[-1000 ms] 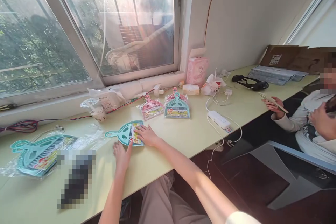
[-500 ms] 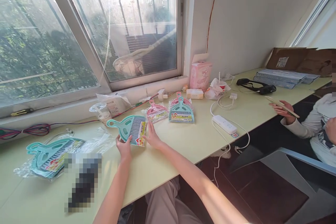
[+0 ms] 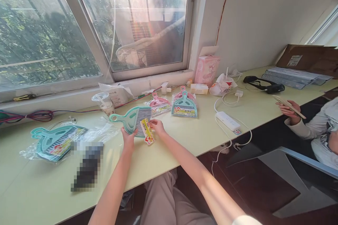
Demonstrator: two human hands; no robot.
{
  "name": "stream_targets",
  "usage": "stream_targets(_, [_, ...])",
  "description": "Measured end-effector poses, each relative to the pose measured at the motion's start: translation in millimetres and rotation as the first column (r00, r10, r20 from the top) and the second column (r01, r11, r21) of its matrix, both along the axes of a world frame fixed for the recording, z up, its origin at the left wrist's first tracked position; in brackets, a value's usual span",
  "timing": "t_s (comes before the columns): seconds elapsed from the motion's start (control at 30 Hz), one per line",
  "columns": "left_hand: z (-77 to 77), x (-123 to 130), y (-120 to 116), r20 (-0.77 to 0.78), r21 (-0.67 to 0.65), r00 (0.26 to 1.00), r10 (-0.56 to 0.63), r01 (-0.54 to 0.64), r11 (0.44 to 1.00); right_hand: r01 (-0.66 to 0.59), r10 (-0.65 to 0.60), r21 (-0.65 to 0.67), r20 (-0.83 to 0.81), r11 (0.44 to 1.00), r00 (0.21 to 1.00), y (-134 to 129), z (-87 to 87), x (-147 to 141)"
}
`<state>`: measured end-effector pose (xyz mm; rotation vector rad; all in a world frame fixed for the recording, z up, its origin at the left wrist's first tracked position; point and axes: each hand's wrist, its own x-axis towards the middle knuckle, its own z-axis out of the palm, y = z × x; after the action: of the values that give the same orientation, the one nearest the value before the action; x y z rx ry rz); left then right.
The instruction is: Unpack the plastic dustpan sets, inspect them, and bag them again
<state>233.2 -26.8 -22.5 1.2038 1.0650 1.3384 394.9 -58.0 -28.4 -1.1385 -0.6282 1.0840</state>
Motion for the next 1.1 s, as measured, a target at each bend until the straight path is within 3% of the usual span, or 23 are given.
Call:
stream_targets(0.13, [4.5, -2.7, -1.6, 0.067, -0.050, 0.997, -0.047, 0.050, 0.997, -0.017, 0.019, -0.035, 0.084, 0.999, 0.996, -1.8, -0.8, -0.3])
stream_targets(0.3, [11.1, -11.9, 1.7, 0.180, -0.059, 0.984, 0.009, 0.001, 0.998, -0.111, 0.145, -0.117, 0.337, 0.987, 0.930, -7.8, -1.0, -4.8])
stream_targets(0.4, [16.6, -17.6, 0.5, 0.183, 0.021, 0.983, 0.006, -0.010, 1.000, -0.213, 0.217, -0.042, 0.264, 0.976, 0.940, -12.8, 8.8, -3.5])
stream_targets(0.57, [20.8, -15.5, -6.4, 0.167, 0.072, 0.976, -0.140, 0.130, 0.989, -0.271, 0.258, 0.147, 0.099, 0.951, 0.961, -19.3, 28.5, 10.2])
stream_targets(0.7, [16.9, -8.0, -9.8, 0.140, 0.019, 0.977, -0.160, 0.159, 0.987, -0.218, 0.208, 0.145, 0.082, 0.965, 0.975, -18.5, 31.3, 12.2])
stream_targets(0.8, [15.4, -4.8, -11.9, 0.131, -0.047, 0.975, -0.177, 0.185, 0.982, -0.113, 0.100, 0.043, 0.233, 0.993, 0.967, -17.7, 29.1, 6.1])
stream_targets(0.87, [15.5, -3.4, -13.5, 0.141, -0.063, 0.967, -0.213, 0.223, 0.973, -0.006, 0.005, 0.002, 0.466, 1.000, 0.885, -19.6, 28.1, 1.7])
stream_targets(0.97, [16.0, -1.2, -15.8, 0.156, -0.043, 0.947, -0.282, 0.292, 0.956, 0.157, -0.108, 0.012, 0.778, 0.987, 0.619, -25.3, 28.0, -2.3])
stream_targets(1.03, [16.7, 0.1, -17.4, 0.159, -0.042, 0.938, -0.307, 0.317, 0.948, 0.214, -0.141, 0.035, 0.853, 0.976, 0.503, -28.9, 28.6, -2.8])
stream_targets(1.1, [18.1, 1.1, -19.3, 0.162, -0.029, 0.933, -0.322, 0.331, 0.943, 0.242, -0.171, 0.061, 0.871, 0.968, 0.461, -31.2, 29.7, -2.0])
